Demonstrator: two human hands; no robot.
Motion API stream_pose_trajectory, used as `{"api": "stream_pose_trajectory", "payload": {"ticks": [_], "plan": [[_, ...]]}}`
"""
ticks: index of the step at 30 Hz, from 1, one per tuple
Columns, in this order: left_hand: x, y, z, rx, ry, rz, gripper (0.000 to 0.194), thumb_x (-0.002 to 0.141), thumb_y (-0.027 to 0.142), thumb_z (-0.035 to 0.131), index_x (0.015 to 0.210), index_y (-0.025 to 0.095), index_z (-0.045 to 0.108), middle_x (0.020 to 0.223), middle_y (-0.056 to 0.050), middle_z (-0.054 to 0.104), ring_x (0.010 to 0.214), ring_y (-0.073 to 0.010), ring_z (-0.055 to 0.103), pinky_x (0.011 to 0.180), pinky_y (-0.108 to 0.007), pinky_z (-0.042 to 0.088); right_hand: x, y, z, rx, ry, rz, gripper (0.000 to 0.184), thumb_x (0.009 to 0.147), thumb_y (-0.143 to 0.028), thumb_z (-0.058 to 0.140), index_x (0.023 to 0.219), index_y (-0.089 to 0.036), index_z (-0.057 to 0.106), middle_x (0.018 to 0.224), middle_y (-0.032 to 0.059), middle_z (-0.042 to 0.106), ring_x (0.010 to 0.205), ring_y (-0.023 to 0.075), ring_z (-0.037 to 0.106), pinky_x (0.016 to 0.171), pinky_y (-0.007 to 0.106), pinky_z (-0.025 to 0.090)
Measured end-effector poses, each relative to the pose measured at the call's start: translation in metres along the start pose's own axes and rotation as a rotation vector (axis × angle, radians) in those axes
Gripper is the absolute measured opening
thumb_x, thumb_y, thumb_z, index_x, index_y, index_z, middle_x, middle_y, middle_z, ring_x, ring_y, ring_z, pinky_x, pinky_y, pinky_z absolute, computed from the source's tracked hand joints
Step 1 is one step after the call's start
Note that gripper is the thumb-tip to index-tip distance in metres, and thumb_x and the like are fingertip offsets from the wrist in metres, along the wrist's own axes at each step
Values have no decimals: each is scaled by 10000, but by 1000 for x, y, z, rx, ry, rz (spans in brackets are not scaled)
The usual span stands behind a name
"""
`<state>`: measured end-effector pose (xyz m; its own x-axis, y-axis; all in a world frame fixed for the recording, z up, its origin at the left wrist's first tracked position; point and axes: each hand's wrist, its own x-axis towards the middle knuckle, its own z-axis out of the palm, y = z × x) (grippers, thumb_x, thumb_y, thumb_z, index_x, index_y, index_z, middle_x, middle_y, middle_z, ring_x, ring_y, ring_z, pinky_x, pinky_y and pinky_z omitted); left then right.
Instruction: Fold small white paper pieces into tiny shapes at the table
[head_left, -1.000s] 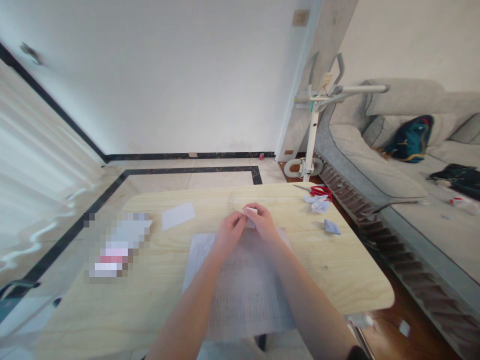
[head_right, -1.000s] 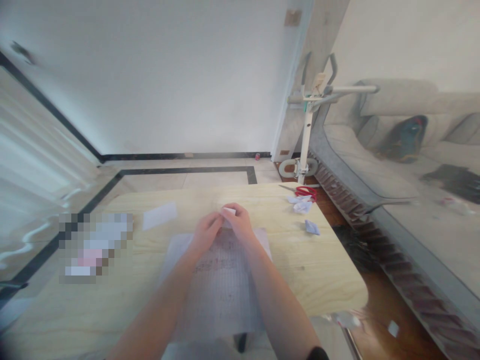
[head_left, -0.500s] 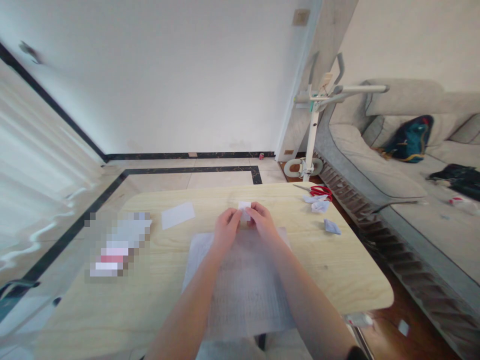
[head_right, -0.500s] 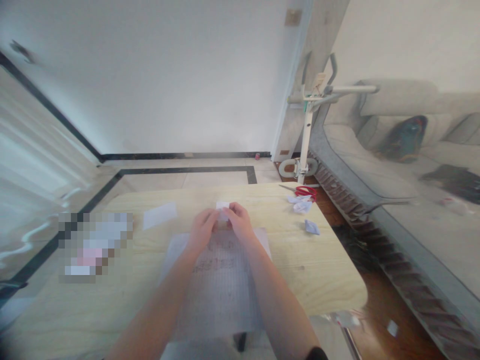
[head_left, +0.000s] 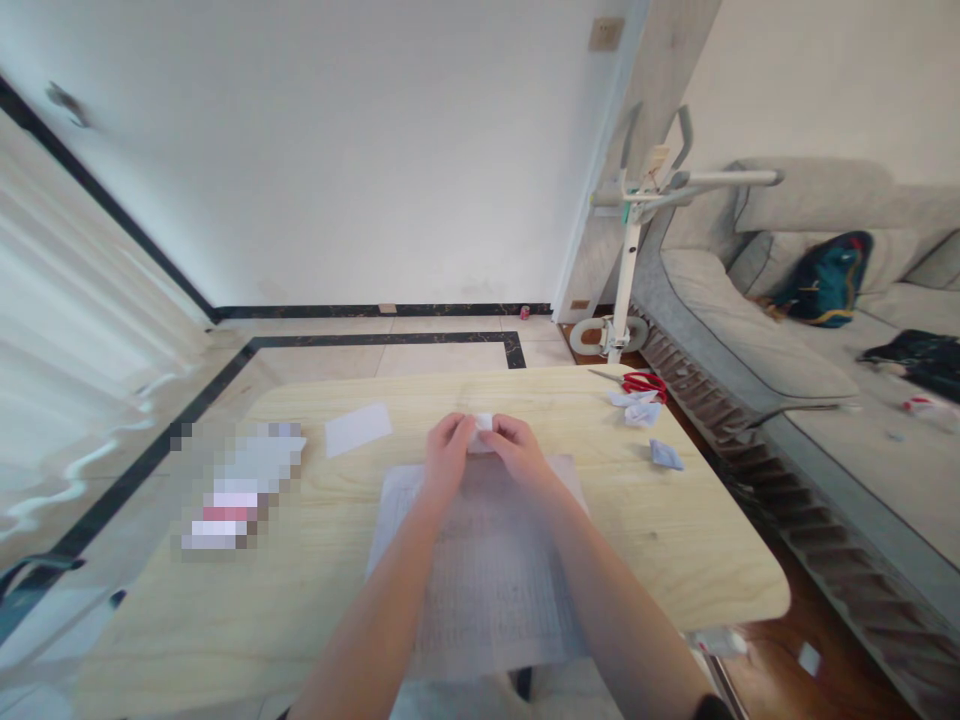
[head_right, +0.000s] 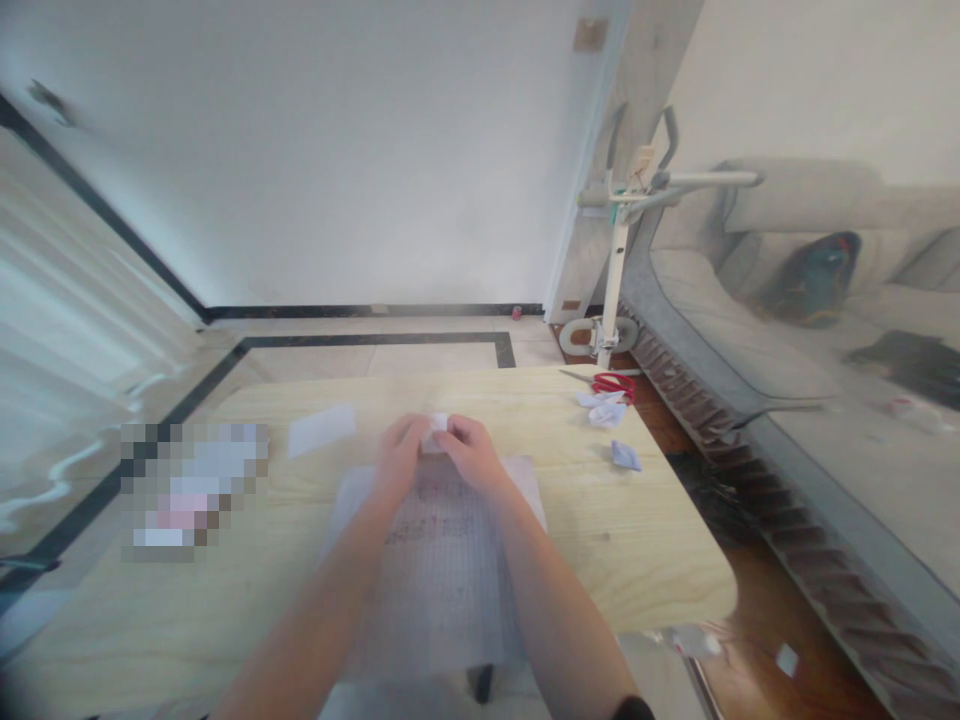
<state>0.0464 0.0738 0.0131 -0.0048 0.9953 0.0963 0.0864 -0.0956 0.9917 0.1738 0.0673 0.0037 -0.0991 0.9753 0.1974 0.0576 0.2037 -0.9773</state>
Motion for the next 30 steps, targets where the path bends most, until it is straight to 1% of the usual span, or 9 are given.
{"api": "stream_pose_trajectory", "payload": {"ticks": [3, 7, 10, 13, 16, 20, 25, 30], "plan": [[1, 0, -2, 1, 14, -2, 260, 767, 328, 485, 560, 171, 478, 568, 25, 444, 582, -109, 415, 525, -219, 320, 0, 1, 0, 43, 6, 36, 259, 724, -305, 569, 554, -192, 409, 546, -42, 384, 545, 108, 354, 516, 236, 259], [1, 1, -2, -10, 4, -9, 265, 750, 323, 478, 532, 177, 438, 544, 29, 403, 557, -107, 384, 506, -224, 295, 1, -1, -1, 133, 54, 86, 255, 712, -324, 589, 554, -194, 437, 518, -48, 392, 498, 99, 338, 488, 235, 247], [0, 2, -2, -3, 14, -7, 265, 742, 314, 487, 524, 177, 428, 538, 29, 390, 550, -104, 372, 498, -223, 287, 1, -3, -1, 153, 65, 104, 251, 710, -332, 594, 558, -194, 449, 504, -50, 400, 477, 94, 331, 476, 234, 239], [-1, 3, -3, -8, 9, -6, 255, 744, 305, 486, 532, 178, 425, 539, 30, 382, 548, -104, 365, 490, -223, 279, 0, -3, 1, 137, 40, 105, 246, 715, -345, 589, 566, -192, 469, 497, -48, 406, 477, 96, 338, 473, 232, 241], [-1, 4, -3, 14, 4, 19, 244, 742, 296, 476, 534, 178, 425, 550, 29, 388, 563, -106, 370, 502, -221, 288, 1, 0, 2, 129, 14, 101, 213, 709, -349, 592, 592, -183, 528, 537, -33, 448, 506, 103, 370, 477, 229, 261], [-2, 5, -2, 32, 12, 14, 245, 742, 307, 470, 537, 176, 441, 558, 25, 408, 578, -110, 389, 517, -219, 306, 1, 2, 2, 175, 0, 126, 169, 694, -321, 597, 610, -176, 582, 543, -31, 473, 514, 105, 395, 480, 226, 281], [-4, 3, 1, -3, -52, -16, 276, 757, 323, 473, 527, 177, 428, 528, 28, 392, 538, -104, 381, 491, -219, 298, -1, -3, 0, 272, -9, 166, 126, 663, -275, 590, 586, -175, 582, 507, -42, 455, 473, 92, 359, 461, 225, 268], [-4, 0, 0, -17, -96, -27, 304, 778, 327, 474, 520, 173, 428, 506, 29, 389, 510, -97, 376, 476, -220, 286, -1, -4, 0, 294, -16, 176, 141, 663, -275, 576, 567, -174, 554, 483, -45, 422, 443, 82, 330, 432, 222, 214]]}}
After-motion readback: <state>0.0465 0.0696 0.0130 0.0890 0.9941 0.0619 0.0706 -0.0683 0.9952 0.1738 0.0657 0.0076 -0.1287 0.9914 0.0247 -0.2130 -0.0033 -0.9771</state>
